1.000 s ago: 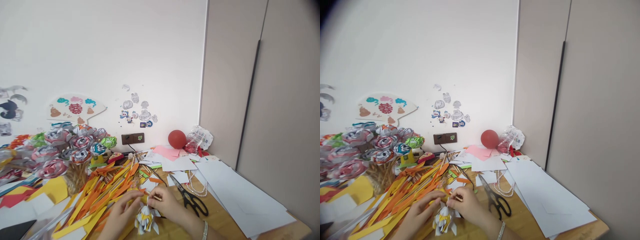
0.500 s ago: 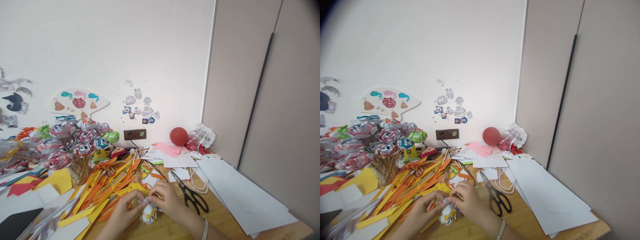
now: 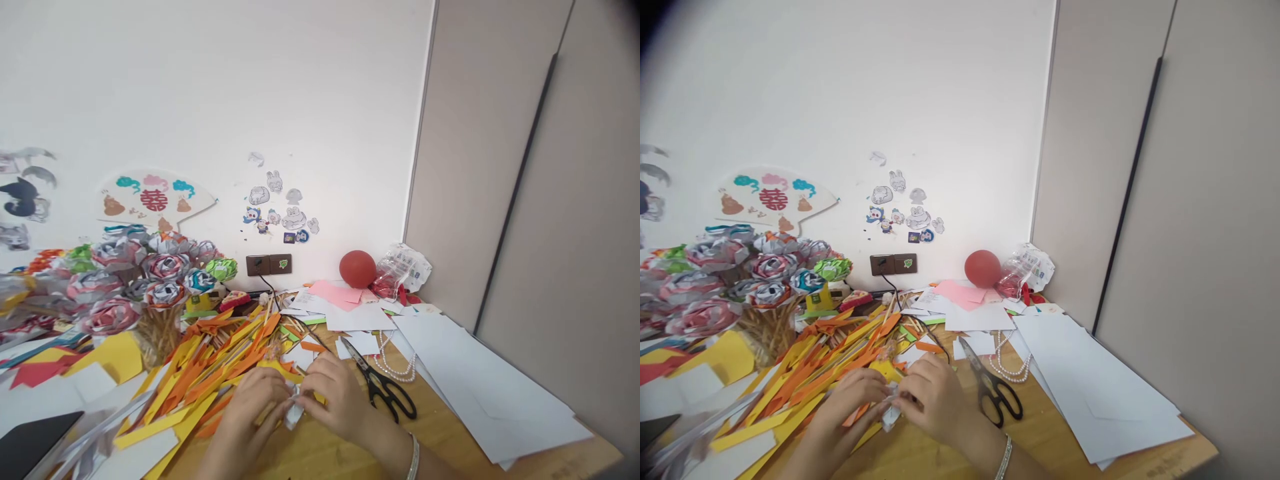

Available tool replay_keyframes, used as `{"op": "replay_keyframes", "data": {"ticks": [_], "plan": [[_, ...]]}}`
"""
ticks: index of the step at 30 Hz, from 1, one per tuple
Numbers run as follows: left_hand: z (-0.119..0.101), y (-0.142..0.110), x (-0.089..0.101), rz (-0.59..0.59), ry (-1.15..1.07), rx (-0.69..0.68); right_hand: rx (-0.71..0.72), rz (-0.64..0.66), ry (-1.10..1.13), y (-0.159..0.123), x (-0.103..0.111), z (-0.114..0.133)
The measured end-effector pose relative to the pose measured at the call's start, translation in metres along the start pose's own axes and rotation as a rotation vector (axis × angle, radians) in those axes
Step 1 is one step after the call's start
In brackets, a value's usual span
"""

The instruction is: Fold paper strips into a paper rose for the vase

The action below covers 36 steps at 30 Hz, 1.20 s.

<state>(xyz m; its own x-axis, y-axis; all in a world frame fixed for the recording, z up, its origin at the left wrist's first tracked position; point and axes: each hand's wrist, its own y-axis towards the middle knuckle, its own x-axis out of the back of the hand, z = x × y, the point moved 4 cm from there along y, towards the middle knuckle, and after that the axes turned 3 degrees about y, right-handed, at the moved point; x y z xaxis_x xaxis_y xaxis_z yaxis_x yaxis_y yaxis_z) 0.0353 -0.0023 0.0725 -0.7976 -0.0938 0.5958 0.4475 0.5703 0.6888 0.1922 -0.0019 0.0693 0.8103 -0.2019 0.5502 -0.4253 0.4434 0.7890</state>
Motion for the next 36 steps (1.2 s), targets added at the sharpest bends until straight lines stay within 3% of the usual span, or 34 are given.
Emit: {"op": "replay_keyframes", "data": {"ticks": [2, 7, 9, 14, 23, 28, 36], "plan": [[0.007, 0.003, -0.003, 0.048, -0.050, 0.199, -0.148, 0.017, 0.161, 0.004, 0.000, -0.002], [0.035, -0.007, -0.023, 0.172, -0.365, 0.685, -0.791, 0.172, 0.679, -0.009, -0.023, -0.023], [0.043, -0.011, -0.032, 0.216, -0.432, 0.747, -0.887, 0.203, 0.763, -0.016, -0.033, -0.031], [0.049, -0.014, -0.036, 0.234, -0.452, 0.776, -0.898, 0.184, 0.772, -0.025, -0.046, -0.043], [0.041, -0.010, -0.031, 0.229, -0.356, 0.709, -0.851, 0.176, 0.622, -0.026, -0.043, -0.046], [0.044, -0.010, -0.032, 0.300, -0.339, 0.701, -0.883, 0.177, 0.596, -0.026, -0.043, -0.051], [0.036, -0.008, -0.027, 0.275, -0.238, 0.652, -0.801, 0.297, 0.595, -0.021, -0.036, -0.046]]}}
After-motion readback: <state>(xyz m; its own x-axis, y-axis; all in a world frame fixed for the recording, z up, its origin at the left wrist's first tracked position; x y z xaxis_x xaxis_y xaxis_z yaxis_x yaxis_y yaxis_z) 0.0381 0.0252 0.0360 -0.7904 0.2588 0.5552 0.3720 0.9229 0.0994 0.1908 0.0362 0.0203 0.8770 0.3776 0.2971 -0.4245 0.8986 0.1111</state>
